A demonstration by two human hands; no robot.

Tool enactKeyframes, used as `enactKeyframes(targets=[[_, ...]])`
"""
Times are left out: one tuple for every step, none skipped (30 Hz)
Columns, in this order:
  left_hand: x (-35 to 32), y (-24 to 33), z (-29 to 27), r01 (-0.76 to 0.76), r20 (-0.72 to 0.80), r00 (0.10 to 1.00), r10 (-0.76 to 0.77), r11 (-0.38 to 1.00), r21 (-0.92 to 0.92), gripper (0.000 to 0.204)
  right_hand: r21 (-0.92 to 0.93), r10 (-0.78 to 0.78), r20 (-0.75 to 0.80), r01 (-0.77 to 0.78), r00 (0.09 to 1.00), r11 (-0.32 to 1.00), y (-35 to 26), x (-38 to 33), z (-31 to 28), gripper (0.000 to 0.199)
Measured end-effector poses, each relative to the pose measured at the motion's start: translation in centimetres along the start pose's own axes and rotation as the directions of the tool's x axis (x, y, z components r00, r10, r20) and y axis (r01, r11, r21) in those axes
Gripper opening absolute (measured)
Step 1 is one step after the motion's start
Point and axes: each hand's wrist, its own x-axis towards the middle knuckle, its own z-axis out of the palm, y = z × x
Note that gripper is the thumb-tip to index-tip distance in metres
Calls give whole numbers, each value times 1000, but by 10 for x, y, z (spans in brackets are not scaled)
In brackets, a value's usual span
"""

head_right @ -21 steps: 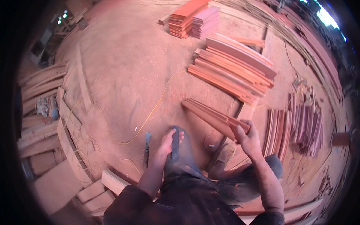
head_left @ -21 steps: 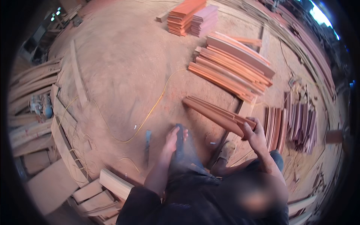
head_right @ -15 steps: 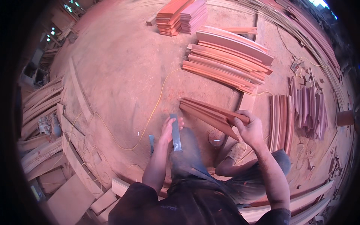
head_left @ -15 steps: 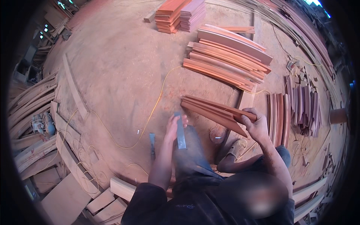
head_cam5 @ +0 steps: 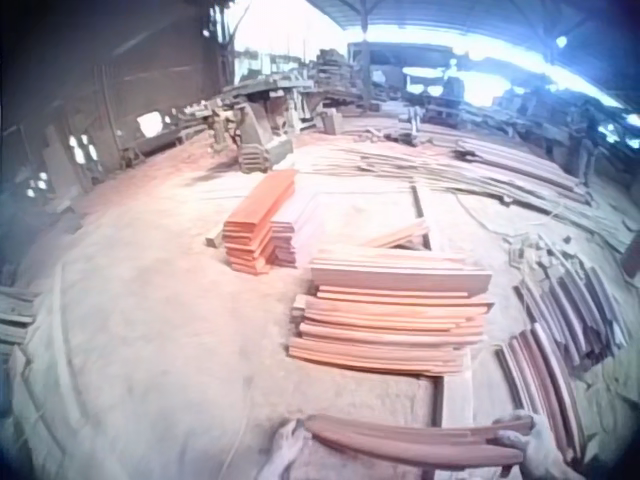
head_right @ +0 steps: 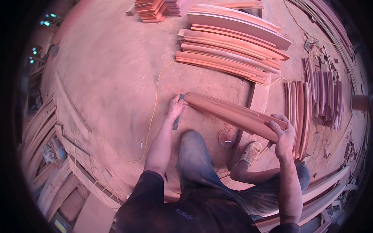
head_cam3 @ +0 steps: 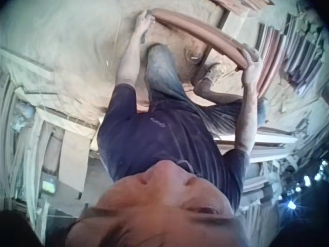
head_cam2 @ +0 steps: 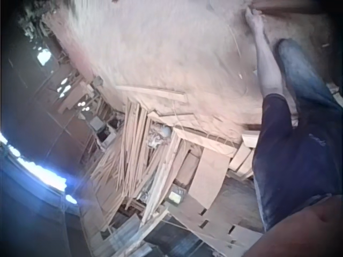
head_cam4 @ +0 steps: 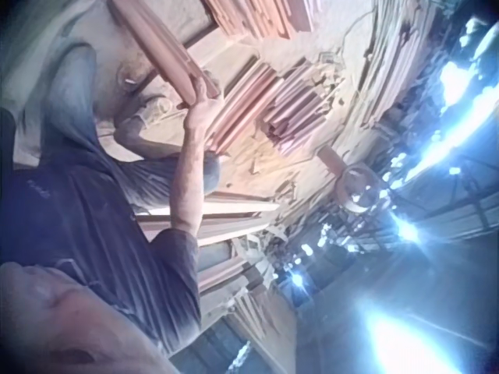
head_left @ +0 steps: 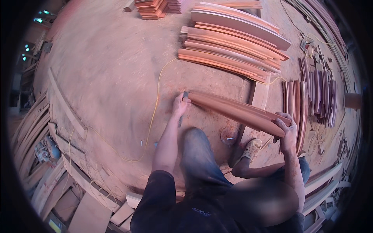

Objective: The person sits on the floor and uses a hand scraper to smooth the edges and surfaces of several reddish-brown wooden planks. They handle the planks one at a time, scraping along the length and edges, then place the finished pieces into a nearby stack.

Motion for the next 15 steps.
enactKeyframes(targets=[[8, 1, 0, -21, -17, 1000, 22, 998, 54, 26, -3, 4, 19, -4, 1000, 1000, 0, 1, -1, 27], [14, 3, -1, 5, -33, 999, -2, 996, 84, 25, 0, 4, 14, -4, 1000, 1000, 1, 2, -2, 27], [17, 3, -2, 66, -52, 997, -61, 992, 108, 24, 5, 12, 13, -12, 1000, 1000, 3, 3, -2, 27], [20, 4, 0, 34, -58, 998, -25, 988, 149, 23, 7, 41, 3, -41, 999, 999, 4, 3, -3, 27], [22, 4, 0, 34, -63, 998, -22, 982, 187, 23, 24, 41, -8, -41, 999, 999, 7, 2, -4, 28], [23, 4, 1, 41, -59, 998, -29, 979, 200, 22, 32, 12, 7, -12, 1000, 999, 9, 2, -4, 28], [21, 6, 2, -36, -62, 996, 57, 954, 297, 21, 36, 9, 8, -9, 1000, 999, 11, 2, -4, 29], [16, 9, 5, -104, -50, 990, 131, 926, 364, 20, 37, 19, 3, -19, 1000, 999, 13, -1, -5, 29], [7, 14, 10, -93, -40, 992, 122, 893, 441, 19, 33, -2, 1, 2, 1000, 999, 15, -3, -6, 29], [-8, 21, 17, -163, -34, 981, 191, 907, 387, 19, 32, -10, 0, 10, 1000, 999, 16, -5, -5, 30], [-28, 31, 28, -161, -32, 983, 183, 922, 351, 18, 40, -27, 15, 26, 1000, 999, 17, -8, -3, 30], [-54, 44, 42, -143, 13, 989, 146, 940, 310, 18, 28, -18, 2, 18, 1000, 999, 18, -11, -2, 29], [-84, 60, 57, -200, 27, 979, 201, 933, 299, 22, 24, -18, 3, 18, 1000, 1000, 18, -14, 0, 29], [-116, 78, 72, -269, 80, 963, 257, 927, 262, 27, 22, -27, 7, 27, 1000, 999, 17, -17, 2, 29], [-151, 95, 88, -315, 126, 949, 289, 886, 339, 29, 2, -47, 17, 47, 999, 999, 17, -20, 4, 28]])
